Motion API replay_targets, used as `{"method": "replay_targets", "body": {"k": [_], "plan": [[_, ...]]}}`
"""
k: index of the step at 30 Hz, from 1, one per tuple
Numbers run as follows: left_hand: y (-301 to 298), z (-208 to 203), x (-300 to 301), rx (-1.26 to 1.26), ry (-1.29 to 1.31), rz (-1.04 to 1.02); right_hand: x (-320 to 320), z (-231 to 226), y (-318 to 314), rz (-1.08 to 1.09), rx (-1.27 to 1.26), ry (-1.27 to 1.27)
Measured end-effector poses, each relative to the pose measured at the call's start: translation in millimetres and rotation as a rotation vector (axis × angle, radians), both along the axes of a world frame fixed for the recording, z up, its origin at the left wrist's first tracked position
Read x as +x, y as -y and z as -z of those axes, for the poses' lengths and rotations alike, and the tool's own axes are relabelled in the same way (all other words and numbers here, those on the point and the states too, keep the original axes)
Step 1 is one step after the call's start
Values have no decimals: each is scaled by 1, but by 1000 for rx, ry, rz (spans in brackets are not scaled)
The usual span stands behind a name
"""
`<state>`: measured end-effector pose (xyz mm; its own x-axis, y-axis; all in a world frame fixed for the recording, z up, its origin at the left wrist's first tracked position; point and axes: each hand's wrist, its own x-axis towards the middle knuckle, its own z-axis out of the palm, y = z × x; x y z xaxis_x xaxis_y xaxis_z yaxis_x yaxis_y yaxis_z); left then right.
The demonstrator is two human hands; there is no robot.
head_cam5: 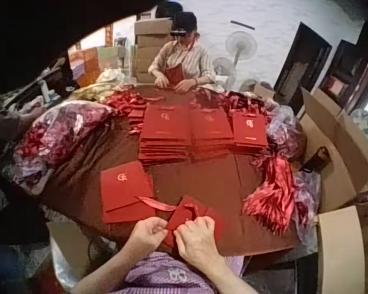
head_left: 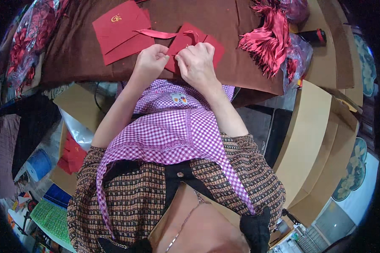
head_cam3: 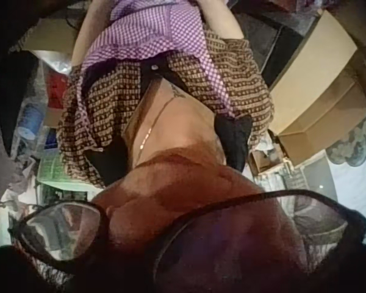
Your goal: The person assembles red gift bags by threading ribbon handles into the bags and folding them by hand.
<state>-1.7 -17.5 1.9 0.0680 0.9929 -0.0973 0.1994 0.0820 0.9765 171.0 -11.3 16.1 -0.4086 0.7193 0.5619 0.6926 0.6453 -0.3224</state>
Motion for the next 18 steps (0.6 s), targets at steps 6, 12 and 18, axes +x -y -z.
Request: {"method": "replay_targets", "body": {"k": [6, 12, 18], "plan": [[4, 5, 0, -1, -2, -2, -2, 4, 5, 8, -12, 16], [1, -2, 4, 4, 63, -18, -6, -2, 3, 17, 37, 63], [-7, -1, 3, -31, 116, -30, -13, 6, -4, 35, 73, 44]]}}
